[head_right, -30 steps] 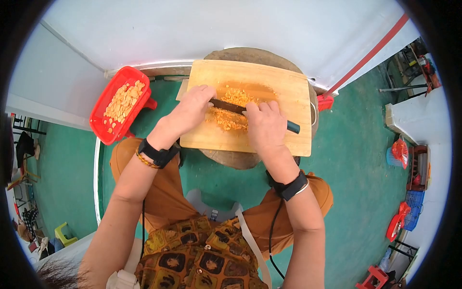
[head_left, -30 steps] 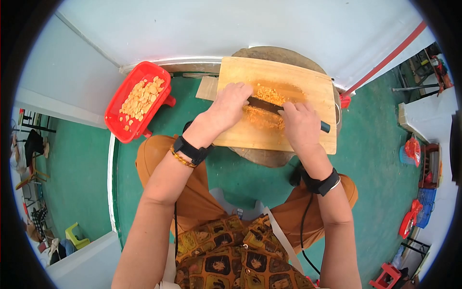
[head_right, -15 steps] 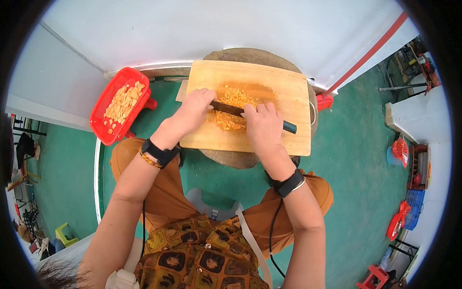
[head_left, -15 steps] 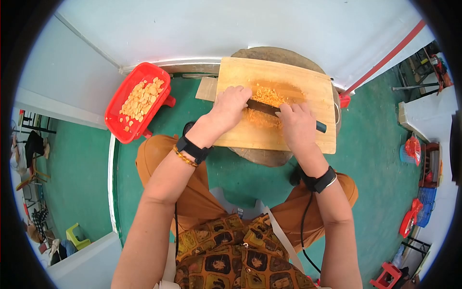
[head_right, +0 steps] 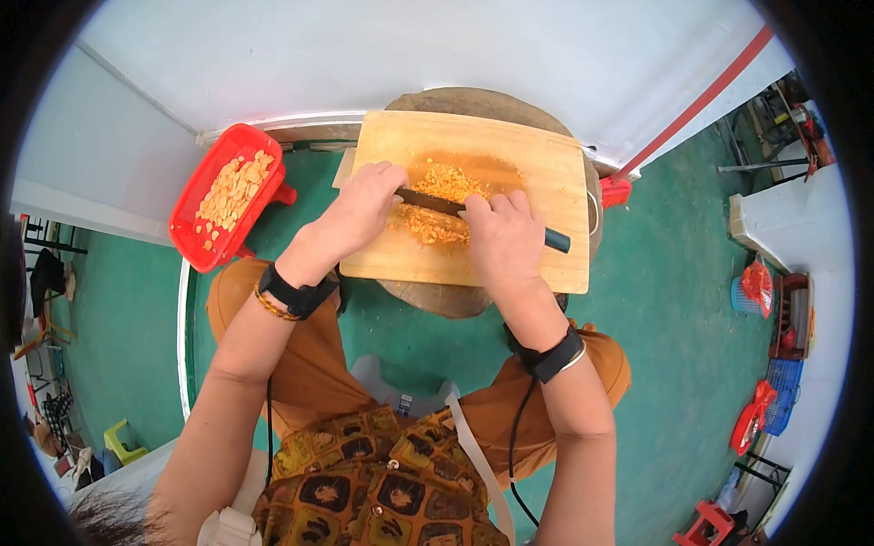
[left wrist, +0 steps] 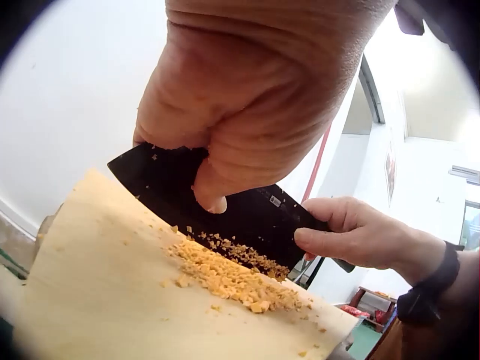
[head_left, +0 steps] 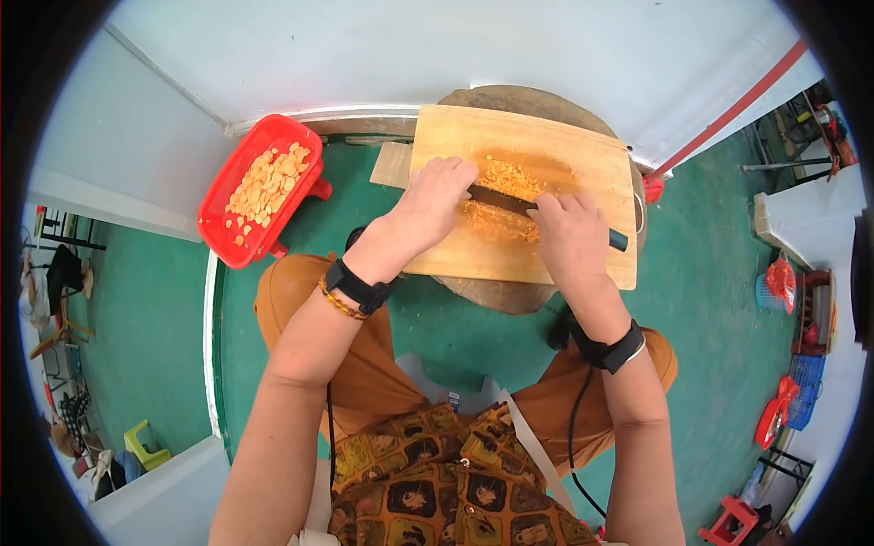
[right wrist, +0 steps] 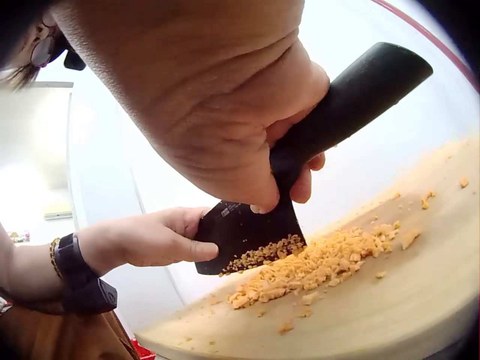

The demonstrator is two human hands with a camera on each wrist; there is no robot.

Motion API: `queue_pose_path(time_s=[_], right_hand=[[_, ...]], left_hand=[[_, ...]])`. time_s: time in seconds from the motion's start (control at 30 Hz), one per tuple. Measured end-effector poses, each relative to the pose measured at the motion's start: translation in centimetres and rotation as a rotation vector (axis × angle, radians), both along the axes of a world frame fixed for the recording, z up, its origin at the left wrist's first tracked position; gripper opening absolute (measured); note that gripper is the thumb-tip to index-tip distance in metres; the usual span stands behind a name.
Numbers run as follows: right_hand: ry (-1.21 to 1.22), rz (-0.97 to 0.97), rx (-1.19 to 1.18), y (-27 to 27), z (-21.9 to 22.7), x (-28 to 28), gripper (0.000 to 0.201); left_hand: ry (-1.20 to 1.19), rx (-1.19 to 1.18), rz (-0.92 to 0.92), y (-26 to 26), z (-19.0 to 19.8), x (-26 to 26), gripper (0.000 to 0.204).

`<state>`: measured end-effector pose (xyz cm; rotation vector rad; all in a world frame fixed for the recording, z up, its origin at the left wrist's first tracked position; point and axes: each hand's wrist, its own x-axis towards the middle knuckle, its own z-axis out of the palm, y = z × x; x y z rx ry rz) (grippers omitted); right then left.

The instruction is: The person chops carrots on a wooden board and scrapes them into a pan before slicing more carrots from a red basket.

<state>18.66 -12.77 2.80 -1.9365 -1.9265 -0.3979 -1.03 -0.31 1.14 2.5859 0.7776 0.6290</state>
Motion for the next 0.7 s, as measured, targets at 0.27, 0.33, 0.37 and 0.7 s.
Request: queue_pose_path(time_s=[0.27,0.33,0.37,0.7], right_hand=[[0.000,-0.011,0.013,0.3,-0.3,0.1,0.016],[0.001,-0.007,0.024,0.2,-0.1,0.1,0.016],[0.001,-0.007,0.032,0.2,0.0,0.2,0.016],[-0.004,-0.012,0.023,0.4,-0.2,0.2,0.016]], left_hand=[[-0.010,0.006,-0.005,0.4,-0.3,0.3,0.018],[-0.011,0.015,-0.007,0.3,0.0,0.3,0.019],[-0.012,0.023,-0.010,0.3,0.1,0.4,0.019],[-0.007,-0.006,-0.003,0.5,-0.2,0.5,0.021]])
